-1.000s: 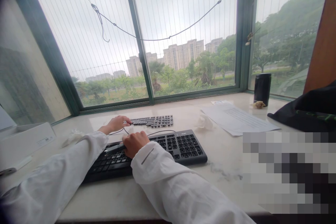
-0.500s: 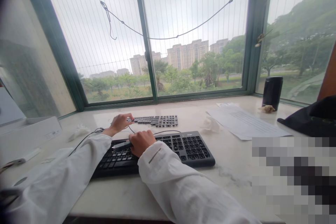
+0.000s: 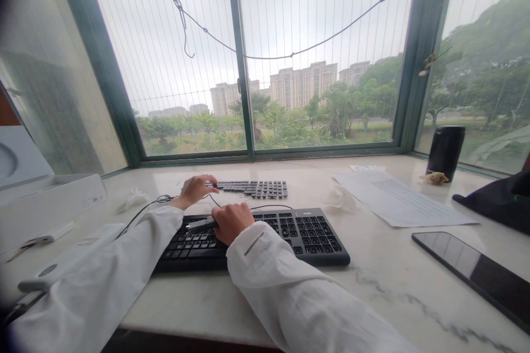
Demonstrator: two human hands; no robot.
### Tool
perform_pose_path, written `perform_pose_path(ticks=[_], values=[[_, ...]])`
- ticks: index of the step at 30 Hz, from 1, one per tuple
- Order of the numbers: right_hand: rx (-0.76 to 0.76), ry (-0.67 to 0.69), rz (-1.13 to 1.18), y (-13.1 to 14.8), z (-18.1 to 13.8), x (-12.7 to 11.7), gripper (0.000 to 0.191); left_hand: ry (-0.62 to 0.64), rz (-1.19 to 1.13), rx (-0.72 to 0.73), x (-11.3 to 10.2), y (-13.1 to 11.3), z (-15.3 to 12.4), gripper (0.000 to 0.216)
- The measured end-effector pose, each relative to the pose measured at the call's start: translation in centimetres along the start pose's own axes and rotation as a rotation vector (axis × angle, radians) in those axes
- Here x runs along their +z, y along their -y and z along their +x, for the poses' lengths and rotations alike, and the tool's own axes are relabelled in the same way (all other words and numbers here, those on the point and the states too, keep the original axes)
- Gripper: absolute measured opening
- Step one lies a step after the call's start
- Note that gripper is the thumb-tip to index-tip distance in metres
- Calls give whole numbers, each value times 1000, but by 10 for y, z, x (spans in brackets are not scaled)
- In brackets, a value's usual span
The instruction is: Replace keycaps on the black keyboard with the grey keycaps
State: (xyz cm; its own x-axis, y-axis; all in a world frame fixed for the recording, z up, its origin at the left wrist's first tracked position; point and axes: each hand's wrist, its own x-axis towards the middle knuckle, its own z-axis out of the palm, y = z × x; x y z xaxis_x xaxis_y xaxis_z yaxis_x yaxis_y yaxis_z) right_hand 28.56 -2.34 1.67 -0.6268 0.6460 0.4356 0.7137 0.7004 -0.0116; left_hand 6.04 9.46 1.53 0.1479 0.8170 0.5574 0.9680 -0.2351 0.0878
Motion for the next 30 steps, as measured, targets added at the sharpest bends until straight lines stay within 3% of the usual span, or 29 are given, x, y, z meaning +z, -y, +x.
perform_pose_path(ticks=[7, 15, 30], values=[[6, 3, -4, 0, 0, 0, 32, 47, -26, -63, 4, 2, 2, 40], [11, 38, -5, 0, 0, -1, 30, 310, -226, -92, 20, 15, 7, 35], [33, 93, -8, 1, 0, -2, 27, 355, -199, -11, 18, 21, 6, 28]])
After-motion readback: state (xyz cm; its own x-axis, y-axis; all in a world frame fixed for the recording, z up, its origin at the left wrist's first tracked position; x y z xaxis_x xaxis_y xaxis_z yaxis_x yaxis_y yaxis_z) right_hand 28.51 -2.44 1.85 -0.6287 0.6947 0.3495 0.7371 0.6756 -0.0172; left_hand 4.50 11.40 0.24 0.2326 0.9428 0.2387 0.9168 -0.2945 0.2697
